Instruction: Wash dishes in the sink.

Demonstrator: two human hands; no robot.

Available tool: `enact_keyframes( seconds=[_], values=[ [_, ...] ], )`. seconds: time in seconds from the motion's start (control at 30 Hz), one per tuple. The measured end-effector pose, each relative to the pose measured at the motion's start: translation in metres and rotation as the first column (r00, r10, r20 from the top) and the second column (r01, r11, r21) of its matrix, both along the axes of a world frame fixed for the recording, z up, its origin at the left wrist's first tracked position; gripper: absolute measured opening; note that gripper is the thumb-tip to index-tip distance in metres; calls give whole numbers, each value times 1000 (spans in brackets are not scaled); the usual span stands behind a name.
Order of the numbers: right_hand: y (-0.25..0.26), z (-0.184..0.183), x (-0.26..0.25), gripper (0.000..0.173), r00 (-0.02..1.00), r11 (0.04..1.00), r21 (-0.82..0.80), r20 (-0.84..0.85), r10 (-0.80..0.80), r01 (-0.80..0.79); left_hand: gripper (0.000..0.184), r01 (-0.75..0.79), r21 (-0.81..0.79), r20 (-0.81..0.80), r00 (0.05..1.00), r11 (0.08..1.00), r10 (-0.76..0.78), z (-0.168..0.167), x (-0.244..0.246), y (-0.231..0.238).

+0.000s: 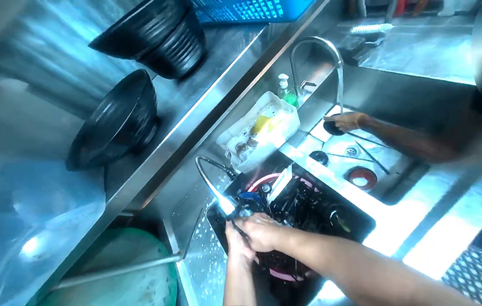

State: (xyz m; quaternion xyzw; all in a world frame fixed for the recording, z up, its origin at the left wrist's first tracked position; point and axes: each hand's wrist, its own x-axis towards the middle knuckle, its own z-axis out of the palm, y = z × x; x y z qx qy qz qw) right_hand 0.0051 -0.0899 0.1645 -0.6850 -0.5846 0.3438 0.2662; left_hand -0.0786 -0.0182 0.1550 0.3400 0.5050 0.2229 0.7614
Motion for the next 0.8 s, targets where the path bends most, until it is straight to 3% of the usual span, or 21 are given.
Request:
enact_keyframes(
  seconds=[0.07, 0.13, 0.2, 0.27, 0.33, 0.4, 0.43, 0.47, 0.5, 0.53, 0.6, 0.67, 0.73, 0.8],
  values=[
    [-6, -9, -1, 44, 999, 1000, 15, -47, -21, 22, 62, -16, -76, -47, 999, 997, 12, 2, -3, -4],
    [-13, -15, -3, 38, 971, 987, 31, -188, -148, 156, 63, 5, -110, -3, 1000, 994, -5, -3, -6, -8],
    [-14, -11, -5, 41, 868, 943, -26, -383, -316, 332, 61, 16, -117, 89, 996, 993, -6, -14, -8, -12],
    [-11, -18, -12, 47, 787, 906, -66, -472, -397, 418, 58, 19, -123, 141, 990, 992, -1, -20, -9, -12],
    [-16, -32, -20, 44, 889, 949, 13, -354, -290, 315, 53, 51, -105, 135, 990, 993, -37, -19, -14, -6],
    [-25, -43, -17, 31, 998, 991, 133, -55, -16, 23, 55, 90, -115, 54, 995, 989, -84, -11, -22, 4],
    [-30, -46, -14, 36, 991, 985, 142, 107, 86, -101, 59, 90, -153, 4, 996, 984, -90, -6, -26, 7],
    [-35, -48, -13, 55, 965, 977, 131, 226, 135, -167, 62, 84, -189, -25, 996, 978, -90, 0, -29, 9],
    [-37, -48, -12, 62, 950, 976, 128, 283, 135, -177, 66, 87, -207, -31, 995, 974, -96, 3, -32, 8],
    [-37, -46, -14, 58, 957, 981, 144, 276, 87, -130, 69, 96, -209, -15, 995, 973, -101, 4, -34, 5],
    [-34, -31, -20, 35, 990, 993, 111, 135, -50, 36, 68, 114, -155, 10, 994, 981, -113, 2, -34, 0],
    [-32, -22, -22, 27, 994, 996, 36, 73, -84, 81, 63, 112, -88, -26, 993, 990, -115, -3, -32, -2],
    [-33, -32, -20, 35, 979, 999, 48, 204, -1, -9, 62, 111, -103, -71, 990, 988, -119, -7, -33, 0],
    [-34, -42, -5, 57, 938, 993, 12, 329, 108, -119, 59, 131, -98, -128, 981, 987, -143, -6, -30, -1]
  ],
)
